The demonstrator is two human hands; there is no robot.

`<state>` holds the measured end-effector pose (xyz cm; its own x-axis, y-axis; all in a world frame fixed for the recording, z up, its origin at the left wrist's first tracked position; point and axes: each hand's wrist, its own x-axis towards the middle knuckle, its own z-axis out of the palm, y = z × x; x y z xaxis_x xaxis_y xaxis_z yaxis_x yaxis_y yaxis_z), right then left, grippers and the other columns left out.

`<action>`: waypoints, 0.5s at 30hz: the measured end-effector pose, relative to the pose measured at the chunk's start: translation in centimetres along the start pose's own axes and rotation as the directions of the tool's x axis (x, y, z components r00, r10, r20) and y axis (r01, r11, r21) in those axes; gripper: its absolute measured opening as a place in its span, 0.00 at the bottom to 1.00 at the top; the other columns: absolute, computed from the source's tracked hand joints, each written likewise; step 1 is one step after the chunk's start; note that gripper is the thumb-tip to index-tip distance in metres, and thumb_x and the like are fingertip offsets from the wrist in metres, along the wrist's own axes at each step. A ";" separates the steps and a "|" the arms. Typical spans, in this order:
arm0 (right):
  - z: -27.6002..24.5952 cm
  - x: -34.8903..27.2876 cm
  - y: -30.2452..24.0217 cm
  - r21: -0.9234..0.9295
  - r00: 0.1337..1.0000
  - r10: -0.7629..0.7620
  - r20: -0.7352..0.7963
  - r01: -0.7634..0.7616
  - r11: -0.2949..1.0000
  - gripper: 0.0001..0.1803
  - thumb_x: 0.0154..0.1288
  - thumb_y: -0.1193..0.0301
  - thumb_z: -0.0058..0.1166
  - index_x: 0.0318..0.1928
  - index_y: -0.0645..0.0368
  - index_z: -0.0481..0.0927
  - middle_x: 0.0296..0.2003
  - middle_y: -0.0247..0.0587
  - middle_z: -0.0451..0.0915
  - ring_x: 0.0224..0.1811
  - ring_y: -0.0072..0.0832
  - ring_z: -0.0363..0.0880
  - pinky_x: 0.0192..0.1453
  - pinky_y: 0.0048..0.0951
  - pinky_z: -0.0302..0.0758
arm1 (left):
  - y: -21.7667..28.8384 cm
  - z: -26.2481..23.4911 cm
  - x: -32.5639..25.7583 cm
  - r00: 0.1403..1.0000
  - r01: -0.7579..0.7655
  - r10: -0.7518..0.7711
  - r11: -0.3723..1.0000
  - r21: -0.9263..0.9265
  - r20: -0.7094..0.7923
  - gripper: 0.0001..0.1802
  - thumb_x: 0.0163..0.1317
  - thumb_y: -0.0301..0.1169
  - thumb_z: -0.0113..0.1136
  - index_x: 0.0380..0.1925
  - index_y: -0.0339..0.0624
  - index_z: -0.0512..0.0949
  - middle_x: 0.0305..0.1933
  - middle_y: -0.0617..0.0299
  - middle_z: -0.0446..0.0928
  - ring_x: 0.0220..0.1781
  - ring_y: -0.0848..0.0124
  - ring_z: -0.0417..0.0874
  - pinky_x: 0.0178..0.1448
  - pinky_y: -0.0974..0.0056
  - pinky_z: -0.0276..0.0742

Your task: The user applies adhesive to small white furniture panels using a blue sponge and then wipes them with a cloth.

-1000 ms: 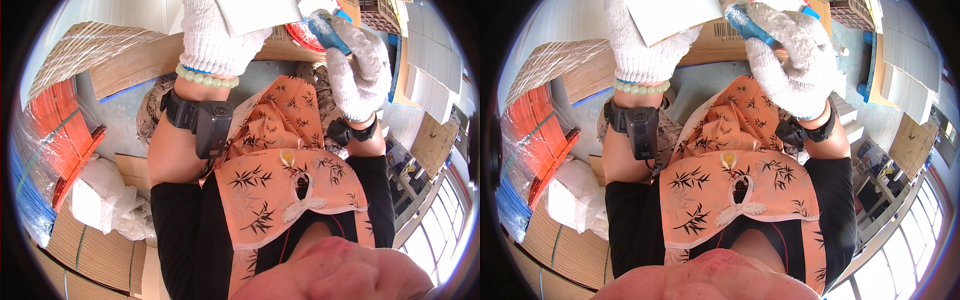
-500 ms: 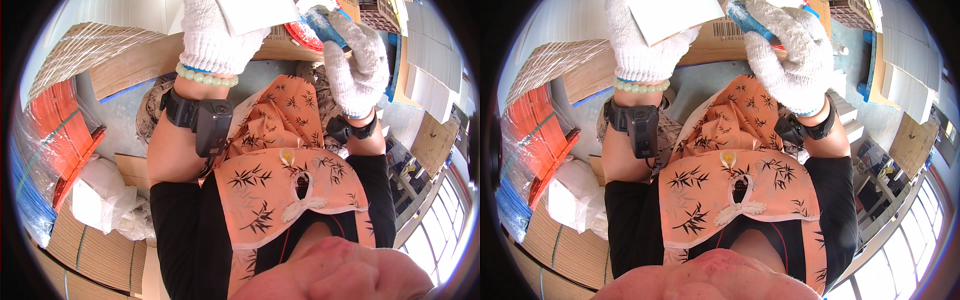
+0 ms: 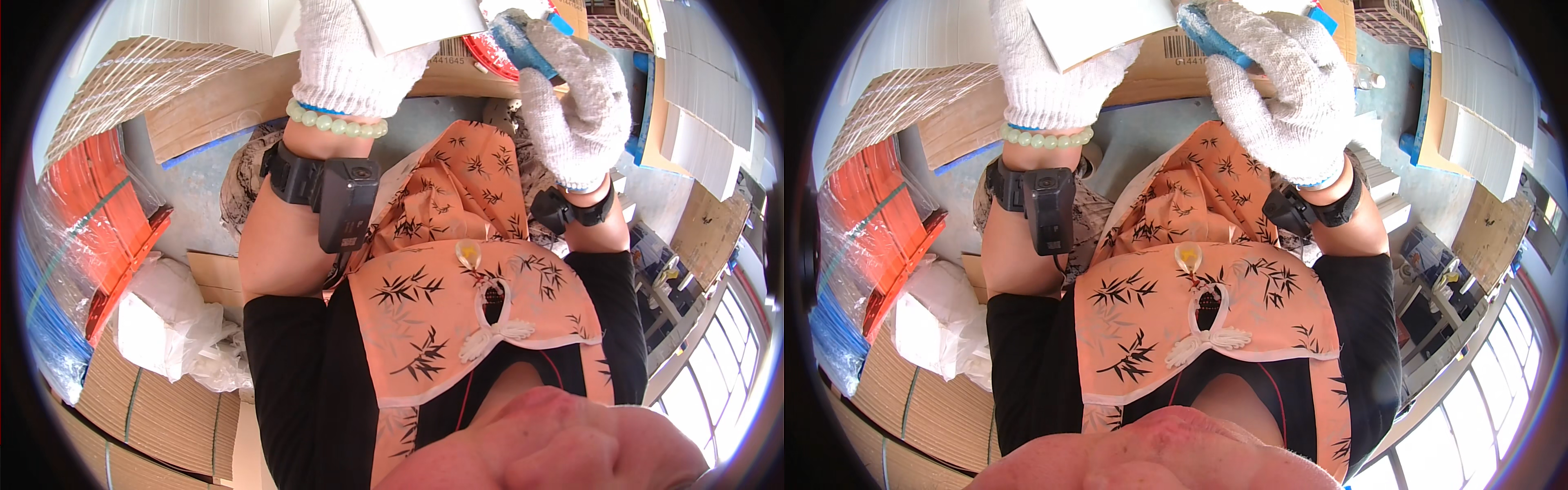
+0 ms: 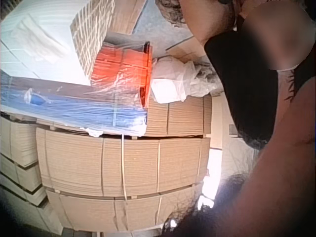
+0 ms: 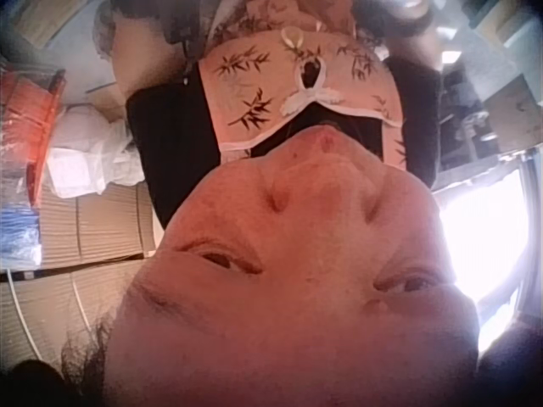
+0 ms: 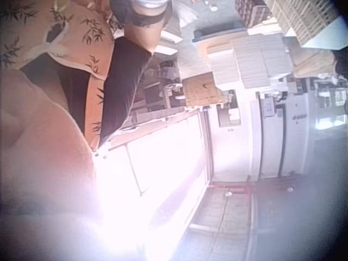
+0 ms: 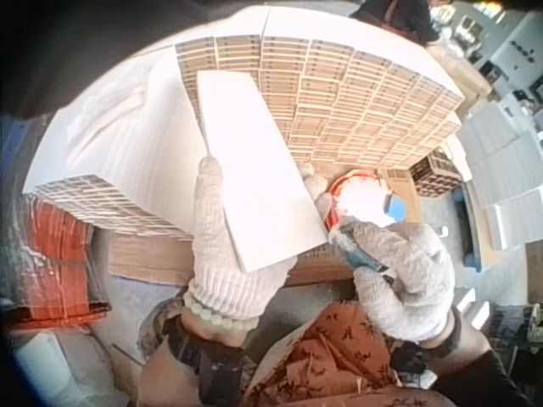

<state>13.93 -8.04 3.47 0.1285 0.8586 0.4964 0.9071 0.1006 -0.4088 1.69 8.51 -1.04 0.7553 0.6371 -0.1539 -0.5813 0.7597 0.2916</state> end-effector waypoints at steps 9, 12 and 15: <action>0.1 0.2 -0.7 -0.054 0.998 0.044 0.035 -0.042 0.998 0.20 0.59 0.81 0.66 0.53 0.65 0.85 0.47 0.46 0.85 0.44 0.32 0.84 0.50 0.30 0.79 | -0.1 0.6 -0.4 1.000 0.017 -0.017 1.000 -0.011 -0.025 0.45 0.67 0.68 0.51 0.62 0.35 0.70 0.50 0.46 0.79 0.55 0.54 0.83 0.62 0.48 0.82; 0.0 -0.2 -0.2 0.019 0.998 0.064 -0.018 -0.064 0.998 0.20 0.58 0.80 0.67 0.53 0.64 0.85 0.47 0.46 0.85 0.43 0.32 0.84 0.49 0.30 0.79 | -0.2 1.0 -0.5 1.000 0.019 -0.019 1.000 0.007 -0.022 0.44 0.67 0.67 0.52 0.62 0.35 0.70 0.50 0.47 0.79 0.55 0.54 0.83 0.63 0.48 0.81; -0.2 -0.2 -0.5 -0.054 1.000 -0.024 -0.003 0.024 0.998 0.20 0.59 0.80 0.67 0.53 0.64 0.85 0.47 0.46 0.85 0.42 0.31 0.83 0.47 0.29 0.80 | -0.2 0.5 -0.4 0.999 0.003 -0.004 1.000 0.014 0.035 0.44 0.67 0.67 0.52 0.62 0.35 0.70 0.51 0.47 0.79 0.55 0.54 0.83 0.63 0.48 0.81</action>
<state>13.53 -8.36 3.76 0.1075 0.8544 0.5084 0.9301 0.0943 -0.3550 1.71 8.06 -0.55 0.7677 0.6291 -0.1219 -0.5744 0.7599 0.3044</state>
